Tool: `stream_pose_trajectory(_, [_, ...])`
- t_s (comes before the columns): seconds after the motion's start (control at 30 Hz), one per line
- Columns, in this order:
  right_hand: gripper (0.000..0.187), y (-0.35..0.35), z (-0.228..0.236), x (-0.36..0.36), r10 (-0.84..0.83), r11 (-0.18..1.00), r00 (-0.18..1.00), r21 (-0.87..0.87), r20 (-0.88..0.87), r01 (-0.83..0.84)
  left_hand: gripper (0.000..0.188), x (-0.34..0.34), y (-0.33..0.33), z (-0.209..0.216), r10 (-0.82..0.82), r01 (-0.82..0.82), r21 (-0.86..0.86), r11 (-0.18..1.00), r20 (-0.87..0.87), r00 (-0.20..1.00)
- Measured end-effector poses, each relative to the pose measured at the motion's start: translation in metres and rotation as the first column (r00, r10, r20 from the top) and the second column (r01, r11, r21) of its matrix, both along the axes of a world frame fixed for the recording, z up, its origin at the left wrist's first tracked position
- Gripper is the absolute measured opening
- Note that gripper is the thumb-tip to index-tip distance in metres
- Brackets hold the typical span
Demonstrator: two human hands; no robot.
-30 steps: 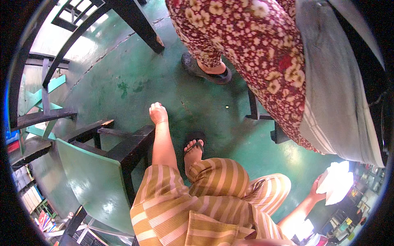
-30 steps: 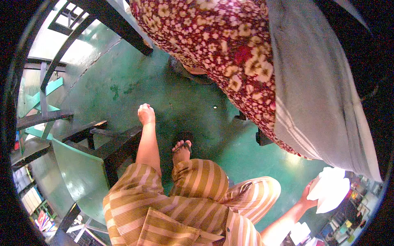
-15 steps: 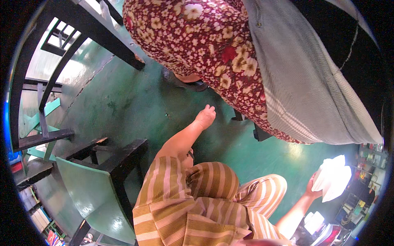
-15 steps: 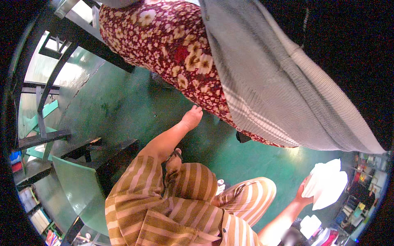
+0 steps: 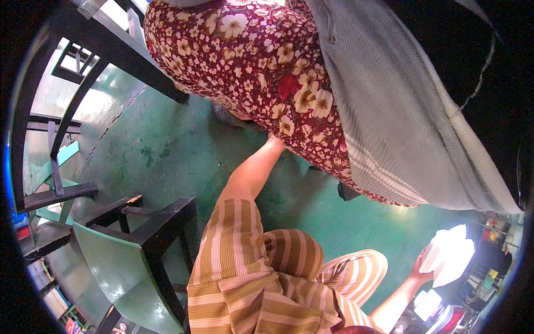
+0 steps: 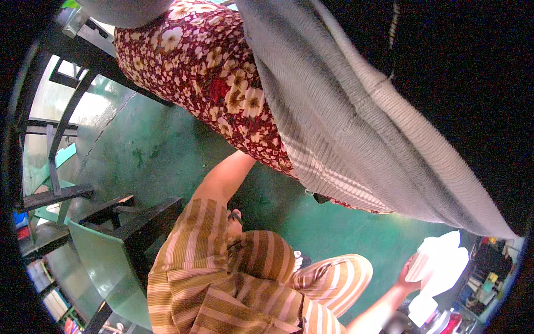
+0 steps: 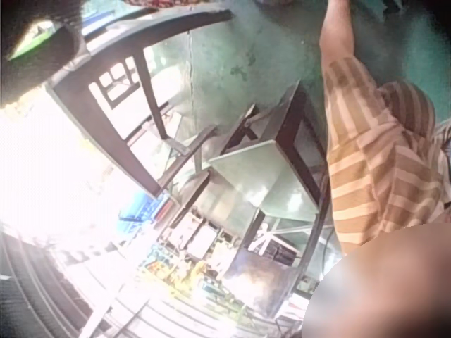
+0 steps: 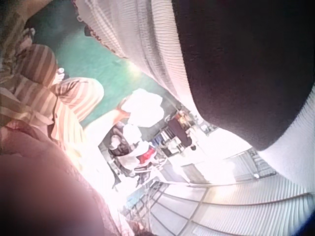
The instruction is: The person packs leftover food from a styrofoam container into a yellow plastic bag. They then place the container and other items into the bag, close it, and carry the bag while walking away from the table.
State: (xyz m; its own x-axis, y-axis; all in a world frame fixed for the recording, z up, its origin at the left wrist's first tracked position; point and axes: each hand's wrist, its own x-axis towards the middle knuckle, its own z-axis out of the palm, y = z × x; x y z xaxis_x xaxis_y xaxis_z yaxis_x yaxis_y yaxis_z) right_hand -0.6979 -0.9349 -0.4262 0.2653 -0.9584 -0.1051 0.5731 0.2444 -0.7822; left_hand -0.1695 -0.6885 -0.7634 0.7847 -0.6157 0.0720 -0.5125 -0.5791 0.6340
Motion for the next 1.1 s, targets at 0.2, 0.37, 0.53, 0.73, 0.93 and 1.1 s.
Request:
stream_pose_trajectory(0.2, [0.051, 0.004, 0.004, -0.001, 0.034, 0.998, 0.999, -0.052, 0.0, -0.034, 0.025, -0.016, 0.021, -0.029, 0.041, -0.039, 0.069, 0.997, -0.029, 0.999])
stream_pose_trajectory(0.37, [0.054, 0.02, 0.016, 0.048, -0.321, 0.946, 0.939, 0.002, -0.124, 0.324, 0.017, -0.009, 0.055, -0.017, -0.339, 0.264, 0.645, 0.717, -0.008, 0.941])
stream_pose_trajectory(0.53, [0.055, 0.034, 0.025, 0.08, -0.478, 0.867, 0.852, 0.037, -0.214, 0.496, 0.008, -0.03, 0.089, 0.036, 0.014, -0.062, 0.132, 0.989, 0.336, 0.942])
stream_pose_trajectory(0.73, [0.057, 0.018, 0.013, 0.05, -0.362, 0.929, 0.912, 0.003, -0.195, 0.369, 0.01, -0.028, 0.177, 0.052, 0.396, -0.671, -0.169, 0.722, -0.694, 0.601])
stream_pose_trajectory(0.93, [0.057, 0.015, 0.006, 0.048, -0.091, 0.996, 0.993, -0.018, -0.069, 0.09, 0.011, -0.047, 0.252, 0.076, 0.686, -0.648, 0.23, 0.726, -0.186, 0.703])
stream_pose_trajectory(1.1, [0.053, 0.013, 0.006, 0.046, -0.139, 0.988, 0.99, 0.06, -0.016, 0.14, 0.008, -0.063, 0.244, 0.045, 0.477, -0.503, 0.371, 0.78, 0.168, 0.863])
